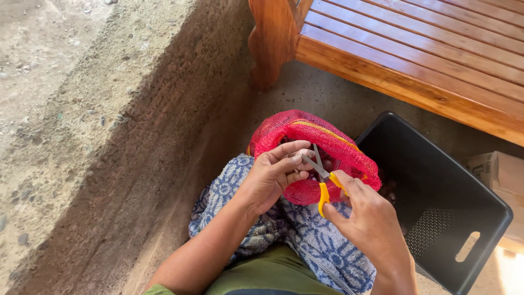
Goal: Using scissors to trim the roots and stems off small red onions from a mesh bag and placing them into a black bin.
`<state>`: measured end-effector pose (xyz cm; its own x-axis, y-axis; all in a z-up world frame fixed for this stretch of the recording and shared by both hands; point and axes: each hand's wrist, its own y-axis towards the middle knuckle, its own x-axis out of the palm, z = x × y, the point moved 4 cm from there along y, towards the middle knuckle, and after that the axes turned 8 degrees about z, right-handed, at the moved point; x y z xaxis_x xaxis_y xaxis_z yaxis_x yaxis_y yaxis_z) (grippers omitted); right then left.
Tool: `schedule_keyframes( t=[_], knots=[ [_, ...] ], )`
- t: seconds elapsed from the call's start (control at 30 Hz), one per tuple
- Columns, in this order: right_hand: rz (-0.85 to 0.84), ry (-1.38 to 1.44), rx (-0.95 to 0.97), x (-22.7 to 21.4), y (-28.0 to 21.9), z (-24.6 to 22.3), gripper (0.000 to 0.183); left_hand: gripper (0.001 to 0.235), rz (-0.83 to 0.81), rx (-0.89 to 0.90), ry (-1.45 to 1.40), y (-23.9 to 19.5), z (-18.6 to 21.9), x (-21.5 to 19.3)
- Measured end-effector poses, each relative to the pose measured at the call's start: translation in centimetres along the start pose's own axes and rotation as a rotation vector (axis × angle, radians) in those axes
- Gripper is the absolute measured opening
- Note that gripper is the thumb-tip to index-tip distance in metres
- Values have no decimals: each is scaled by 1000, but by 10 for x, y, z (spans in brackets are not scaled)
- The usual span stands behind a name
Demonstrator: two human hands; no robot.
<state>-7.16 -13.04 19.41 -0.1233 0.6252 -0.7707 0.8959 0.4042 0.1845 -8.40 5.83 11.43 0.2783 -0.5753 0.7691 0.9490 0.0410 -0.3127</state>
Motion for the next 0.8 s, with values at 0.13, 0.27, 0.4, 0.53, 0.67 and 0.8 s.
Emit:
schedule_keyframes(
  t=[0.13,0.27,0.4,0.53,0.67,0.8],
  knots=[
    [-18,-155,-40,3,1,1,61,32,-17,-1,-3,3,-3,-2],
    [-6,-55,39,1,4,6,51,33,-39,9,2,16,-5,-6],
    [80,-87,-140,-1,10,12,45,34,-58,6,14,21,3,-1],
    [-4,-30,118,-6,14,14,51,35,-125,-27,9,24,5,5],
    [72,-41,-106,-3,13,11,62,33,-114,-24,9,26,2,4],
    [41,-154,-121,5,11,12,63,29,-48,-9,68,31,-4,-2]
  ],
)
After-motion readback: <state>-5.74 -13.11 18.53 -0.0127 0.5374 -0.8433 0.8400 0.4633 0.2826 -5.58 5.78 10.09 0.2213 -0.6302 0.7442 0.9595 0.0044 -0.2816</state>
